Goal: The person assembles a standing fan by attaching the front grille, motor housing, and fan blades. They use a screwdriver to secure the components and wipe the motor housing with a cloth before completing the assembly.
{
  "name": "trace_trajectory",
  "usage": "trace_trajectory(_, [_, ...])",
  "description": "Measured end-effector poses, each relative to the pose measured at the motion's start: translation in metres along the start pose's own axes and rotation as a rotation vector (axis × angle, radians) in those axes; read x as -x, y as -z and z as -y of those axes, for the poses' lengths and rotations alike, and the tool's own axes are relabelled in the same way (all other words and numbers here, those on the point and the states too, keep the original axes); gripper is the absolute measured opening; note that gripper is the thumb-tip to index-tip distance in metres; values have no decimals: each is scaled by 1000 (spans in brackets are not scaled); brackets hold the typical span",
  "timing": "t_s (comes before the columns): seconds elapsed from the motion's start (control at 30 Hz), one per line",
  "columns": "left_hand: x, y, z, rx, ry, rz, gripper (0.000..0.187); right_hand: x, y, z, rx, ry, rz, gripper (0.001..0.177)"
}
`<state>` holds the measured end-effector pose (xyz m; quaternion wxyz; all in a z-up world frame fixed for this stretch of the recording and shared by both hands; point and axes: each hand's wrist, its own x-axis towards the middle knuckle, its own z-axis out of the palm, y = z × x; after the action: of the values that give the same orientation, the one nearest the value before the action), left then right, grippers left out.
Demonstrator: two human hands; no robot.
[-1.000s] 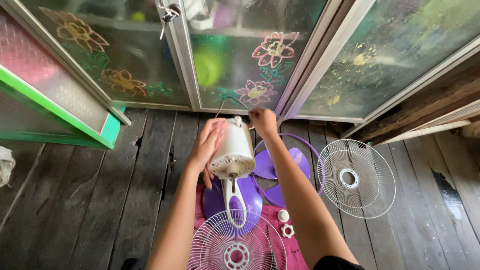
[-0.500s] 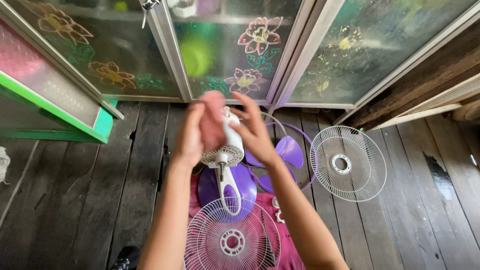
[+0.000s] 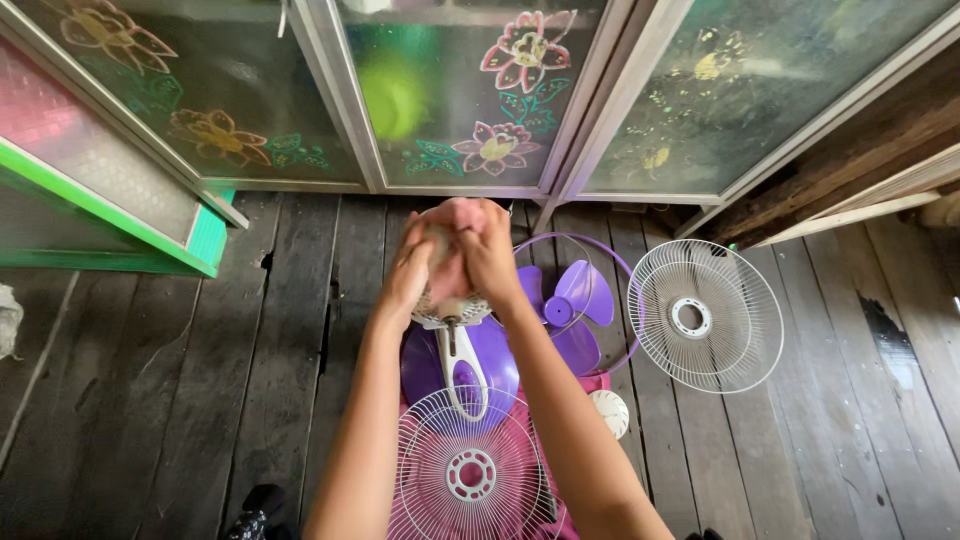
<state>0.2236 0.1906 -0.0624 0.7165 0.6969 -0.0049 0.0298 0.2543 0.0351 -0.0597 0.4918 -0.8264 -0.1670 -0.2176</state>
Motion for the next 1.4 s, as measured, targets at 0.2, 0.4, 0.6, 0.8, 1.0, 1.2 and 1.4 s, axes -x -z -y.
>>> trace_trajectory(0.2, [9,-2,0,-212,17,-86,54,29,-2,-51,-1128,-779,78,39])
trace_trajectory(0.4, [13,-6,-11,-133,49,-68,54,91,12,8,-1198,-535,48,51])
trace_trajectory(0.6, [5,-9,-8,-160,4,-65,52,93,58,55,-912,-663,-309,46])
trace_trajectory(0.8, [3,-3,-4,-174,16,-84,51,128,8,50,151,118,-169,37])
trace_trajectory(1.0, [7,-3,10,-200,15,-106,50,192,10,19,122,-79,-12,41])
trace_trajectory(1.2, [-5,3,27,-131,-11,-26,50,141,40,72,-68,-111,-309,47])
trace_trajectory(1.4, [-22,22,19,230,114,108,49,81,39,142,364,379,215,57])
